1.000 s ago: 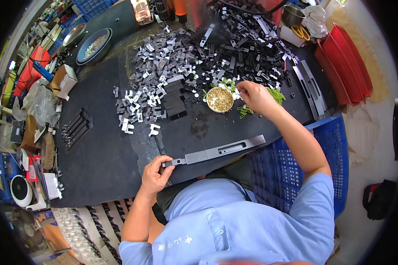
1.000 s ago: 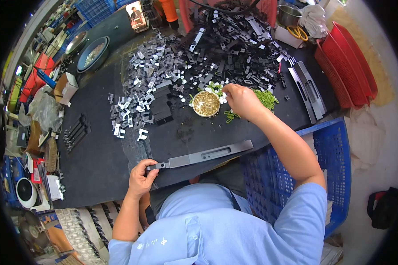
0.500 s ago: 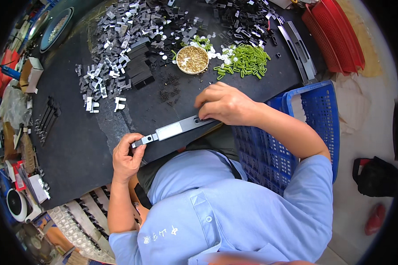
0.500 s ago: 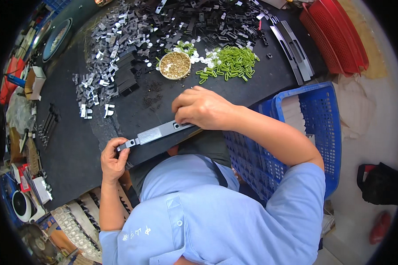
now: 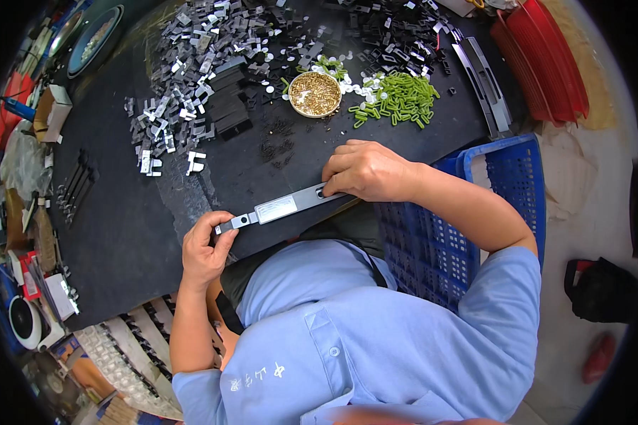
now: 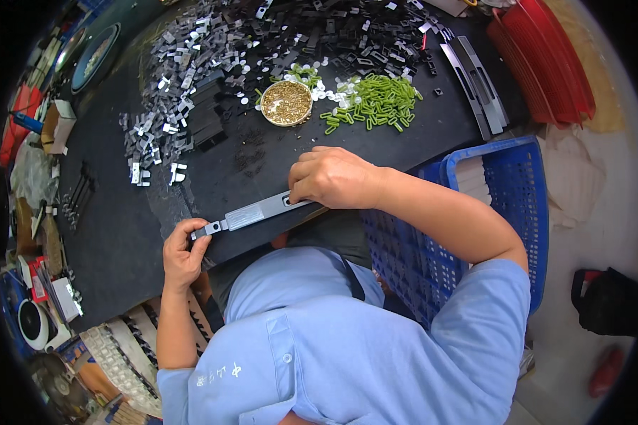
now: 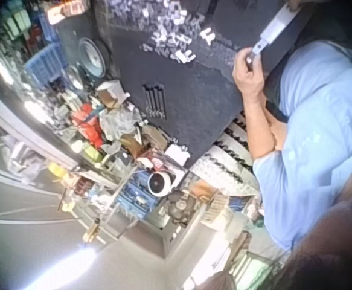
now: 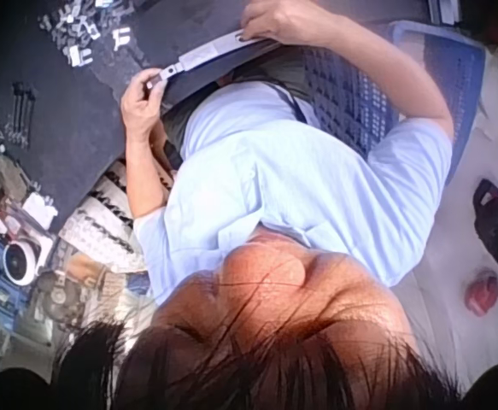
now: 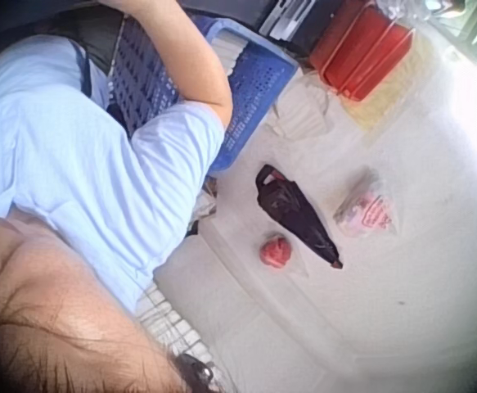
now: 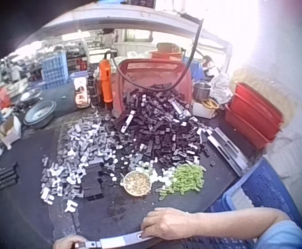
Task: The recorder is assembling small brackets by inserting metal pins and attaching green rubber components using their hands and a manual press tool.
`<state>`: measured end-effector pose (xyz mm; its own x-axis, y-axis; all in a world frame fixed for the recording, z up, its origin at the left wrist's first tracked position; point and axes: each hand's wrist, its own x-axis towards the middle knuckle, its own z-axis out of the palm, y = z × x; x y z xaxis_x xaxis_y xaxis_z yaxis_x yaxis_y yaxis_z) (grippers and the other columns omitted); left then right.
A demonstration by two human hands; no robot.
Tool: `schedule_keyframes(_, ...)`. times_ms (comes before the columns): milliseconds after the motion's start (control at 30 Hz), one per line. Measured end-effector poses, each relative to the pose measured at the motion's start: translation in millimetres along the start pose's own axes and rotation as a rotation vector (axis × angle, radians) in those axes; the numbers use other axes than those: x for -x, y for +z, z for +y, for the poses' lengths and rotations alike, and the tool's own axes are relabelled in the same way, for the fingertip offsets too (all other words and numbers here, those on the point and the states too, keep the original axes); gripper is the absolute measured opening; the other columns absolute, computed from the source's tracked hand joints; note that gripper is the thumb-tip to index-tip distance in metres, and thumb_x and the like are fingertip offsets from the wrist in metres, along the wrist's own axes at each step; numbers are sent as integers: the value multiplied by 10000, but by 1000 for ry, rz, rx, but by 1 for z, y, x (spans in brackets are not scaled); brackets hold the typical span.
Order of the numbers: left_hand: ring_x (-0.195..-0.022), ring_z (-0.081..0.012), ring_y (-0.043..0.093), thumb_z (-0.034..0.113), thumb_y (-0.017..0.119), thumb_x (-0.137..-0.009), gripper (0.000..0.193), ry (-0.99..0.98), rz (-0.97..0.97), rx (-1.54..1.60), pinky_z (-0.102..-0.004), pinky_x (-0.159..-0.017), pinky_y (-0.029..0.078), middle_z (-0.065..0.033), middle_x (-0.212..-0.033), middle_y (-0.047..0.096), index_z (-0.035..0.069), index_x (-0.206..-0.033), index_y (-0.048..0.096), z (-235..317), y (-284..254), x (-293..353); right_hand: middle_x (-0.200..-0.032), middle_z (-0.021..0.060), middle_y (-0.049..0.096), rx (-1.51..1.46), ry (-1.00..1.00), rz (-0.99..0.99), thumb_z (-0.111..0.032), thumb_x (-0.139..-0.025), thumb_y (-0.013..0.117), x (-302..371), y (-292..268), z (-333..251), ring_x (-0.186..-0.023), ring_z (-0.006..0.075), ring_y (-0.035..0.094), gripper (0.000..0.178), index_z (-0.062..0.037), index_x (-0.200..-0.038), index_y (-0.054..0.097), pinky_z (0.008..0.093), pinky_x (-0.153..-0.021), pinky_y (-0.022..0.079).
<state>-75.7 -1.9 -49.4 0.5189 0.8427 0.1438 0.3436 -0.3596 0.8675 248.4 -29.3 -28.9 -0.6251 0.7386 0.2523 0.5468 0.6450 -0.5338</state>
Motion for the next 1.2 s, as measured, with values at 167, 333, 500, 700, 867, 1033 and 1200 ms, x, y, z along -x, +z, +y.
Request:
schedule_keyframes(167,-569,-103,497,79,669,-794,159,-36,-10,-14,-233,-523,384,-38,-796,616,29,-926,595,-1,0,-1,-819,2,602,-3,-4,-132,-135,-725,635,-12,-9,5,-803,202,582,85,-127,-798,679,338,-717,441)
schedule_keyframes(333,-578,-114,512,78,666,-796,153,-69,-12,-15,-238,-533,393,-41,-793,620,29,-923,596,1,1,0,-881,6,609,129,-98,-247,-116,-712,621,-16,-17,2,-837,189,573,134,-112,-836,669,328,-727,426)
schedule_keyframes(500,-619,-139,544,81,665,-800,152,-39,4,-16,-252,-567,416,-52,-816,626,32,-925,593,-1,2,1,-957,35,609,115,-113,-104,-91,-693,601,2,-6,3,-883,206,565,224,-115,-903,675,340,-748,419)
schedule_keyframes(700,-656,-170,577,85,658,-809,176,-11,-30,-119,-274,-601,440,-72,-851,617,28,-950,571,6,-2,0,-1077,71,602,71,36,-104,-40,-673,626,20,-22,0,-941,227,562,364,-129,-1024,667,347,-787,411)
schedule_keyframes(867,-663,-162,603,47,664,-797,172,86,-63,-83,-271,-573,467,-89,-849,617,14,-940,575,24,-9,-4,-1031,39,604,70,171,58,-74,-727,673,32,-29,-15,-994,205,554,417,-150,-1133,615,353,-828,388)
schedule_keyframes(1033,-670,-116,627,-20,678,-770,191,-80,-98,331,-225,-576,497,-72,-884,630,-5,-951,618,35,-18,-21,-993,60,630,-33,118,145,-63,-705,701,29,-17,-23,-884,238,609,550,-109,-1232,551,357,-764,444)
schedule_keyframes(1200,-673,-120,631,-90,673,-754,207,-234,-90,683,-219,-557,532,-98,-817,645,-61,-951,616,53,-25,-22,-919,78,596,29,-48,126,-93,-729,687,7,-14,-39,-631,231,629,522,-161,-1231,559,313,-518,531)
